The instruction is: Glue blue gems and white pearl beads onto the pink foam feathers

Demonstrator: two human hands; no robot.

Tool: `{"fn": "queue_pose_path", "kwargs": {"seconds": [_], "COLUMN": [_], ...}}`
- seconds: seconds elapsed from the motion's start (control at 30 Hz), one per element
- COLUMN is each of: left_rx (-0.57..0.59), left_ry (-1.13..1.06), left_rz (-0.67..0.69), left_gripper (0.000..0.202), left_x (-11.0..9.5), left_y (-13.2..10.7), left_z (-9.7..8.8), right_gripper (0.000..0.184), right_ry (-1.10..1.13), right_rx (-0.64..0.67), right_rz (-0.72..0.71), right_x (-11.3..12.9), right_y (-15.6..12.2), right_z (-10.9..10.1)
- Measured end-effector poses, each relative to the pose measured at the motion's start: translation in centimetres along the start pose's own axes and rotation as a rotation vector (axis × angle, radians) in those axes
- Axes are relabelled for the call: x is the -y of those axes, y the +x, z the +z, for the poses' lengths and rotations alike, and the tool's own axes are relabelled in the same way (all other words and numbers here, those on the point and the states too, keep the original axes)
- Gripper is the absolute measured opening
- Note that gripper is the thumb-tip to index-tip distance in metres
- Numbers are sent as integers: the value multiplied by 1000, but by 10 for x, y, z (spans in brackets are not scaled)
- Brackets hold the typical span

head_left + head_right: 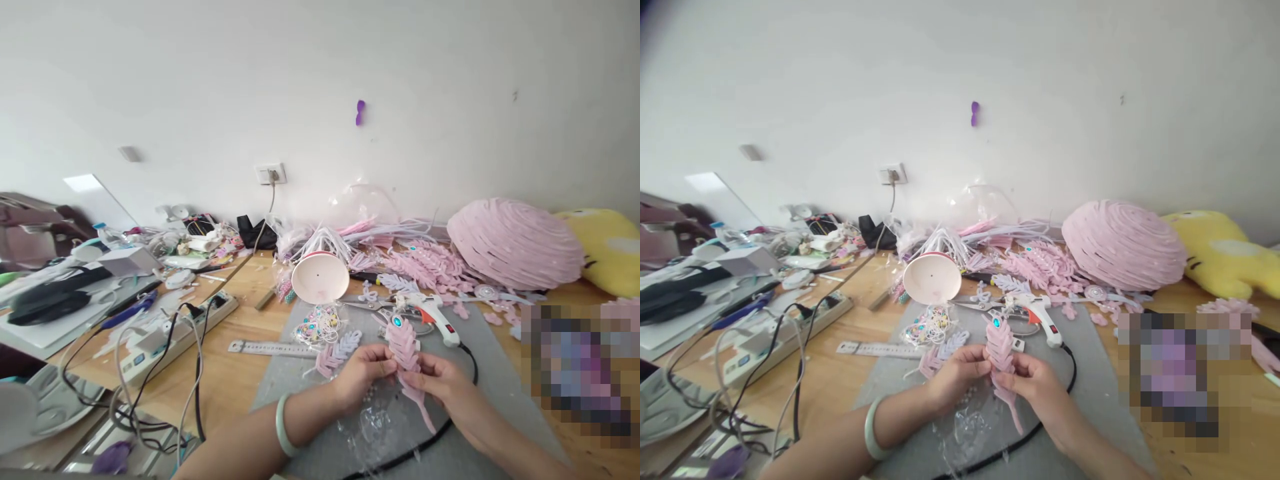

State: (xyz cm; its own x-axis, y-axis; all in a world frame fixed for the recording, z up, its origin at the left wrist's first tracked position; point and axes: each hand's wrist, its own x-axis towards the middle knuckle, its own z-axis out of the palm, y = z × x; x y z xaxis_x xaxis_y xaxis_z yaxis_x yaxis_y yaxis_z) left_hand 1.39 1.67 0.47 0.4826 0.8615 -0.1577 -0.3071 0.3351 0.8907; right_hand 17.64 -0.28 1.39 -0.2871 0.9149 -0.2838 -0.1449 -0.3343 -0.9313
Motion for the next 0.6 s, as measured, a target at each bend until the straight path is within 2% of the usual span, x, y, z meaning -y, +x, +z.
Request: {"fn": "queue_pose_path", "kwargs": {"seconds": [0.23,0.6], "left_rx": [-40,13], "left_ry": [27,30], "left_rz": [35,41], "left_gripper": [40,40], "left_x": [-3,-3], "left_y": [1,-2], "left_z": [3,2], "right_gripper": [32,32], "right_ry": [11,46], "right_rx": [-94,-92], "right_rz": [-41,-37], "right_x": [-3,-2], "right_y": [3,0], "right_z": [-4,0]}}
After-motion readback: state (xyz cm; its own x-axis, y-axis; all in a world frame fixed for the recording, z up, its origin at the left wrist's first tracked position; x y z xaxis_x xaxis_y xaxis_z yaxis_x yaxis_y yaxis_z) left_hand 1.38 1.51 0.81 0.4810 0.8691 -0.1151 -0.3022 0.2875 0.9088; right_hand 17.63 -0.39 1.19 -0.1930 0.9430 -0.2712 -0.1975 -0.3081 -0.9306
